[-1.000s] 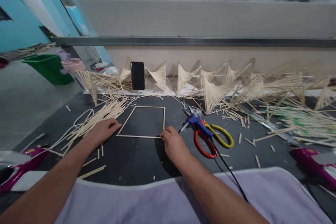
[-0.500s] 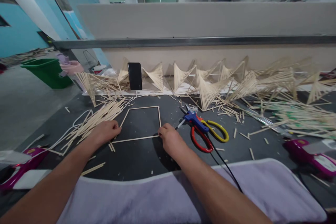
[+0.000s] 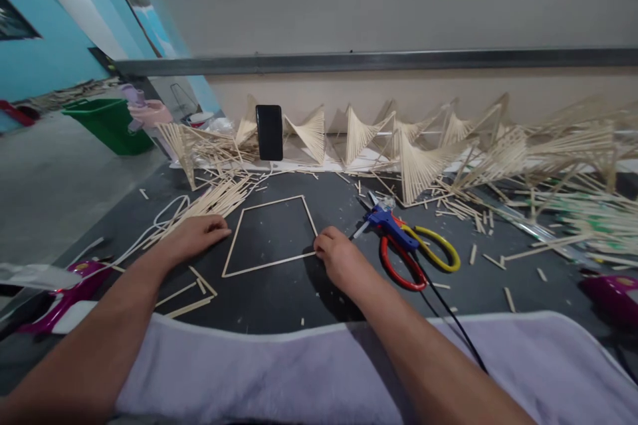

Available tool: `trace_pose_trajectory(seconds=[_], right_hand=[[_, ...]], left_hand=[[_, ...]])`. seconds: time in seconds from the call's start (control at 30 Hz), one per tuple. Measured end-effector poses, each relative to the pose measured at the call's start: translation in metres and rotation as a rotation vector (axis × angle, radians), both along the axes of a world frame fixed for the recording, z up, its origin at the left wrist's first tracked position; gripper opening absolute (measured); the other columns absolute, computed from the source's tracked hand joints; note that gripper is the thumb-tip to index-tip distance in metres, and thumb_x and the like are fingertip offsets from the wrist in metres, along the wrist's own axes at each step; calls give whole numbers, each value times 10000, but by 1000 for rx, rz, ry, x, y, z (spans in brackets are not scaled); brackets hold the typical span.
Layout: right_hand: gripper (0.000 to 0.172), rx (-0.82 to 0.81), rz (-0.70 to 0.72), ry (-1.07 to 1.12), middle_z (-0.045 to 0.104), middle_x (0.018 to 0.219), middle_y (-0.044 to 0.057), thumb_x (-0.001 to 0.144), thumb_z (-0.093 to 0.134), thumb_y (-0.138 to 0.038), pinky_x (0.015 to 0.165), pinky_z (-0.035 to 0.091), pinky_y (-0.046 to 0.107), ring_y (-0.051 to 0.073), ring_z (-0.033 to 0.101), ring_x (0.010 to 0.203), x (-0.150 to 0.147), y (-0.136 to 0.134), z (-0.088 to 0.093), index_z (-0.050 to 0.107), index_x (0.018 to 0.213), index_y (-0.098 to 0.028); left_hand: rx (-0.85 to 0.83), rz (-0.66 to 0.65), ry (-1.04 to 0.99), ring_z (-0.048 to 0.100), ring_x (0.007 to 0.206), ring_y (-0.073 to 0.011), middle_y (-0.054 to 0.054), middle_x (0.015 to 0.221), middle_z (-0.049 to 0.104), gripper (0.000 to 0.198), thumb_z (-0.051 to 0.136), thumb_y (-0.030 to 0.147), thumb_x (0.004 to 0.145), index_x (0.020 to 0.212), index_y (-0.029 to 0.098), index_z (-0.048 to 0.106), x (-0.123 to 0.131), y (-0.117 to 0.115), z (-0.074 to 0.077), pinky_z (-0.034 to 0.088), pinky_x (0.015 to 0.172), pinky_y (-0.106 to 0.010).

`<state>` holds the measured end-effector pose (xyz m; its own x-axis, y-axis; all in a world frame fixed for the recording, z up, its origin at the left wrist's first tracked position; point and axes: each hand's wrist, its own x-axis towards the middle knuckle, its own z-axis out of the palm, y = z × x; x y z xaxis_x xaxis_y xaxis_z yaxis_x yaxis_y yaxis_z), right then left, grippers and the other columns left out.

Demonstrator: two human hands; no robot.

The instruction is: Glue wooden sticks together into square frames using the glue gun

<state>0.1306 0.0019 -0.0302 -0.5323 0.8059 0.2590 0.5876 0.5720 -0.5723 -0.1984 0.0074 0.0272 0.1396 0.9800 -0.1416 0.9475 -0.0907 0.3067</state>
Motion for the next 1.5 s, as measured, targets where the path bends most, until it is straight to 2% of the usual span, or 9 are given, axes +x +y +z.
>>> trace_pose_trajectory(seconds=[0.27, 0.47, 0.6, 0.7, 0.93, 1.07, 1.23, 1.37, 1.5], right_hand=[[192, 22, 62, -59, 481, 886, 59, 775, 428, 7, 756, 404, 251, 147, 478, 811, 3, 2, 1, 518, 753, -161], [196, 82, 45, -21, 487, 851, 57, 757, 443, 22, 739, 406, 264, 155, 471, 795, 5, 6, 4, 513, 751, -161], [158, 96, 38, -23, 507, 835, 59, 777, 477, -13, 747, 412, 270, 158, 487, 799, 5, 9, 2, 539, 750, -156], [126, 75, 34, -40, 525, 840, 66, 766, 522, -25, 749, 420, 268, 160, 503, 809, 6, 11, -2, 561, 764, -145], [125, 43, 7, -49, 541, 855, 65, 732, 581, -27, 752, 428, 266, 160, 518, 821, 6, 12, -4, 591, 779, -143], [127, 24, -6, -45, 543, 852, 59, 721, 616, -36, 754, 430, 267, 158, 520, 816, 7, 13, -4, 601, 786, -143], [280, -28, 35, -34, 543, 887, 64, 659, 759, -242, 740, 443, 276, 165, 522, 813, 13, 10, 4, 609, 868, -133], [437, -46, 51, -42, 546, 941, 78, 600, 795, -347, 777, 447, 303, 182, 532, 856, 16, 6, 10, 610, 932, -133], [308, 18, 84, -67, 558, 965, 86, 692, 722, -204, 838, 436, 315, 187, 534, 916, 17, 4, 10, 616, 974, -138]], left_hand=[[340, -149, -50, 504, 1064, -212, -112, 1084, 583, 333, 438, 326, 845, 1077, 143, 592, 14, 22, -32, 374, 951, -333], [368, -315, -38, 515, 1039, -209, -103, 1040, 601, 315, 427, 372, 876, 987, 164, 636, 33, 6, -17, 376, 945, -339], [204, -574, -2, 532, 988, -206, -77, 997, 624, 334, 502, 438, 836, 1047, 201, 606, 69, -17, -9, 397, 868, -320], [135, -635, 38, 546, 892, -184, -63, 897, 621, 249, 408, 335, 892, 972, 207, 606, 86, -26, -9, 399, 778, -292], [93, -554, 37, 538, 816, -169, -47, 895, 595, 209, 413, 345, 885, 921, 203, 562, 91, -27, -8, 379, 708, -272], [89, -593, 61, 516, 768, -165, -44, 834, 570, 213, 370, 308, 895, 850, 192, 543, 96, -31, -9, 365, 686, -273], [-10, -586, -12, 491, 743, -156, -41, 802, 556, 217, 349, 265, 889, 798, 184, 528, 86, -33, -4, 363, 687, -265], [-207, -560, -191, 479, 731, -143, -25, 786, 550, 227, 396, 336, 869, 788, 180, 539, 64, -32, 13, 369, 699, -257], [-255, -327, -635, 472, 639, -113, -23, 757, 566, 243, 435, 408, 863, 809, 177, 491, 33, -28, 22, 371, 586, -229]])
